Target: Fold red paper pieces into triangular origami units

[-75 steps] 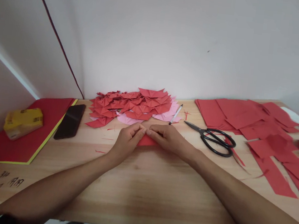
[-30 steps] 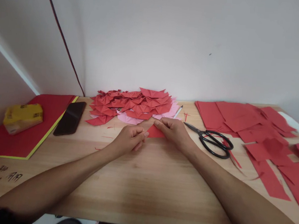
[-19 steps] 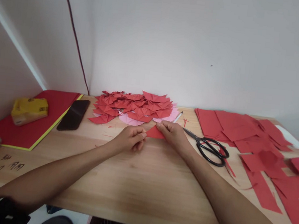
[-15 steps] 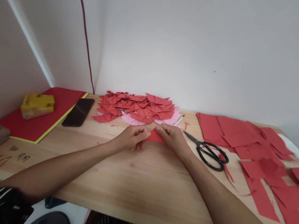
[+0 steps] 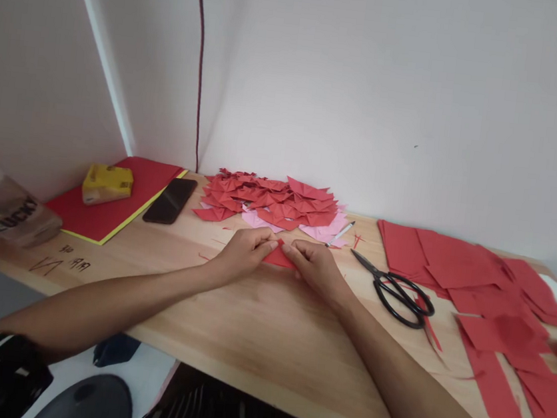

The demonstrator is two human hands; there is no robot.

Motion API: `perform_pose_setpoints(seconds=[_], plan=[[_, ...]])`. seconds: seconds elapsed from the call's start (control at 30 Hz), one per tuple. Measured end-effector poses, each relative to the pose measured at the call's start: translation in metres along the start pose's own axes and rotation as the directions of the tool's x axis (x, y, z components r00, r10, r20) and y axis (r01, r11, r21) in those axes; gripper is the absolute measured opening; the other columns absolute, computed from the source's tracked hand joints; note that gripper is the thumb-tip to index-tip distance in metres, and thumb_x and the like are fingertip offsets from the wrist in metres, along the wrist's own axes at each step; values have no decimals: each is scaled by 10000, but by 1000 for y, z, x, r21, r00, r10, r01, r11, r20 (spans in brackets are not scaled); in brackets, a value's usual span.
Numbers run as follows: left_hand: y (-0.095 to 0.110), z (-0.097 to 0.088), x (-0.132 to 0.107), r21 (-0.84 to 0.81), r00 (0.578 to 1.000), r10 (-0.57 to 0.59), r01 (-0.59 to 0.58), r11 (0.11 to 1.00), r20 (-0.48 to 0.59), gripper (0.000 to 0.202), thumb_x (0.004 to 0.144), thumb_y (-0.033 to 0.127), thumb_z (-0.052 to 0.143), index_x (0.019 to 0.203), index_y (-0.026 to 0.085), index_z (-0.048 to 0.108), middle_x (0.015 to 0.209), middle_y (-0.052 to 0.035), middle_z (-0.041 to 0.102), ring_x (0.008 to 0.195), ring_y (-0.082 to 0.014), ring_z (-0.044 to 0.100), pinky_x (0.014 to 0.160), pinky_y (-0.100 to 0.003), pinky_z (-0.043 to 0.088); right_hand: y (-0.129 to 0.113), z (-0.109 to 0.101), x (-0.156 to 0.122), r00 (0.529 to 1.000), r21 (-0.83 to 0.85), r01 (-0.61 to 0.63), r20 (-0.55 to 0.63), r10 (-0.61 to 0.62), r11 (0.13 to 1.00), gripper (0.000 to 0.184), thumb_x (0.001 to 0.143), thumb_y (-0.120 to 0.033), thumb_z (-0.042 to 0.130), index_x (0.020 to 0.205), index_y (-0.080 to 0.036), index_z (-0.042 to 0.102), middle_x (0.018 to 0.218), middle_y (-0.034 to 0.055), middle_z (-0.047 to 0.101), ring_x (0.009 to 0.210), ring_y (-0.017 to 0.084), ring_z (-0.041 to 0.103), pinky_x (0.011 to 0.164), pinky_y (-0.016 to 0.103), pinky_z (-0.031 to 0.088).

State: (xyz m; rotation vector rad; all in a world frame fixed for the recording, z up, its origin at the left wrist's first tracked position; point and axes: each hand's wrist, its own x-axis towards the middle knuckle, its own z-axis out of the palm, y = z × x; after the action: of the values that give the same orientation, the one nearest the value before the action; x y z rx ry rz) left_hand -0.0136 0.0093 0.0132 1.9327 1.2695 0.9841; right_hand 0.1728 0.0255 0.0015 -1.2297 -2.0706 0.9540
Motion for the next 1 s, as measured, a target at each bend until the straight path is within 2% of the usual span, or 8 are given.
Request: perform_pose_setpoints(seconds=[0.2,0.43,0.5,0.57,0.67,0.73,0.83,1.0], plan=[[-6,1,-6,-197,977,-122,156,968,174,279,877,347,469,663,168,481,517,59,465,487,-86,385,535,-218,289,1,3,0,998,23,-19,-58,20,1000,512,869,-588,480,544,-202,389,489,-41,419,487,93,361,498,241,278],[-14,-2,-10,-309,991,-117,133,942,69,309,865,336,508,615,160,462,501,60,449,485,-70,382,535,-207,291,6,2,1,993,106,-113,-18,115,988,496,883,-568,491,566,-195,411,493,-49,412,468,82,330,476,240,228],[-17,-6,-8,-383,982,-157,186,905,106,301,854,364,535,642,159,476,478,74,415,452,-59,341,503,-202,264,10,0,1,988,180,-121,-72,136,976,497,903,-557,467,568,-195,404,488,-47,399,477,85,329,484,243,234],[-20,-10,-6,-462,965,-178,250,851,194,297,842,403,563,690,154,508,471,84,403,427,-51,320,474,-195,244,11,-2,2,986,300,-108,-91,141,948,483,919,-549,447,590,-197,410,486,-52,377,472,86,310,479,243,232],[-21,-11,-5,-527,947,-141,281,802,290,341,822,454,599,695,146,524,500,65,460,427,-48,375,461,-188,283,7,-3,2,995,454,-88,-3,101,887,363,897,-536,508,738,-210,510,572,-50,452,464,82,326,464,233,258],[-20,-10,-6,-541,943,-119,278,793,310,378,818,476,607,662,146,508,520,44,504,436,-51,421,469,-188,325,0,-2,1,996,493,-83,62,60,866,293,859,-523,578,882,-231,572,702,-19,555,530,101,446,505,237,351],[-20,-8,-7,-550,940,-119,287,784,320,395,822,497,604,674,140,522,533,33,533,434,-46,440,466,-180,340,-9,-1,-2,987,516,-108,159,29,850,338,830,-541,606,1002,-249,611,858,38,637,697,169,584,608,285,457],[-23,-6,-6,-604,923,-113,329,725,368,432,776,550,645,704,134,552,527,27,553,411,-43,443,433,-172,318,-12,1,-6,974,579,-152,224,23,801,428,820,-567,606,1134,-275,597,959,52,659,705,181,620,614,304,485]])
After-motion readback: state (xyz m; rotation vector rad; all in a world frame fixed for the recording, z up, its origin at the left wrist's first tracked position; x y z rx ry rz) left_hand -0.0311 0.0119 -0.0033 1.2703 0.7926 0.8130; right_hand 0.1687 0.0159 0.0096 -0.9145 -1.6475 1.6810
